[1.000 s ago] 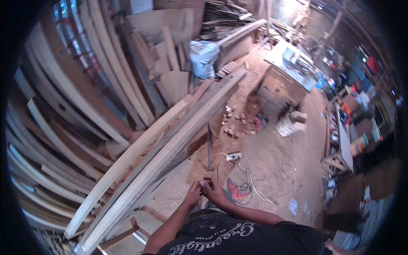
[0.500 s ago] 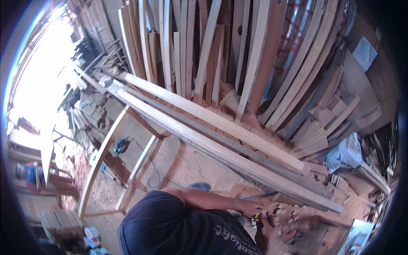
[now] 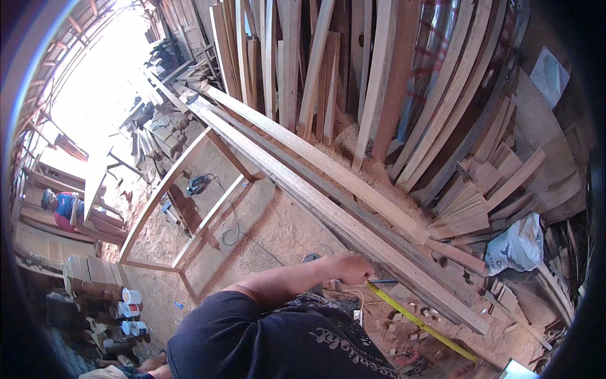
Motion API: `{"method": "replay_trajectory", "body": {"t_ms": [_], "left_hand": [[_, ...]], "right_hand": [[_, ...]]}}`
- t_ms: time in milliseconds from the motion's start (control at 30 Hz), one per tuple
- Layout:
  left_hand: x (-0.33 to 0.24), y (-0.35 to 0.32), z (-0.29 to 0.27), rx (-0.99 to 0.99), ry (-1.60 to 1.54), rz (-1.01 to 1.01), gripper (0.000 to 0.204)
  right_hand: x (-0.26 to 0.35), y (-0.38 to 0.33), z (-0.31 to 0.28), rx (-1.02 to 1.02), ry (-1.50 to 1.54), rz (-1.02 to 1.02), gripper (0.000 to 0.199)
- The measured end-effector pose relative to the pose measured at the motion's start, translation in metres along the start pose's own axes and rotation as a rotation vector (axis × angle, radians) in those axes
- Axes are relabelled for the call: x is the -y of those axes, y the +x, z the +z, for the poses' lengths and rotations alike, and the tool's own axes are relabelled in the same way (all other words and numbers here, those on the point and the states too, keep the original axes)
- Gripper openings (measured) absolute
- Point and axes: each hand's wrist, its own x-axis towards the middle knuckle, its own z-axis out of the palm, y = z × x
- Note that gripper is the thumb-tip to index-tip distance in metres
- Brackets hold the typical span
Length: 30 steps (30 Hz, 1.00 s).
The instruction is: The person handles a long wooden plank, positions it on a partially assembled wooden frame, and uses a tape measure to mark measurements on the plank. The person then places the plank on the frame and continues to adjust its position.
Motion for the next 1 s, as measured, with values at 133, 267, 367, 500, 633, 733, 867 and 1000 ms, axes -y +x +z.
{"method": "replay_trajectory", "body": {"t_ms": [133, 267, 367, 500, 633, 733, 867, 1000], "left_hand": [[0.001, -0.008, -0.012, -0.028, 0.067, -0.076, 0.028], [0.004, -0.006, -0.005, -0.155, 0.026, -0.052, 0.028], [0.017, -0.009, -0.006, -0.185, -0.009, 0.039, 0.027], [0.033, -0.024, -0.031, -0.179, 0.139, 0.022, 0.032], [0.024, -0.043, -0.049, -0.292, 0.174, -0.034, 0.022], [0.021, -0.037, -0.059, -0.251, 0.127, -0.134, 0.018], [0.032, -0.019, -0.065, -0.321, 0.195, -0.134, 0.016], [0.054, -0.006, -0.070, -0.398, 0.255, -0.102, 0.016]], "right_hand": [[-0.040, 0.032, 0.013, -0.135, 0.115, -0.171, 0.056], [-0.065, 0.054, 0.004, -0.177, 0.272, -0.020, 0.050], [-0.090, 0.059, -0.012, -0.213, 0.612, 0.222, 0.045], [-0.130, 0.068, 0.004, -0.324, 1.087, 0.489, 0.039], [-0.147, 0.083, 0.041, -0.410, 1.216, 0.606, 0.034], [-0.141, 0.098, 0.061, -0.463, 1.156, 0.603, 0.038], [-0.135, 0.132, 0.081, -0.369, 1.008, 0.577, 0.026], [-0.127, 0.158, 0.104, -0.321, 0.719, 0.536, 0.025]]}}
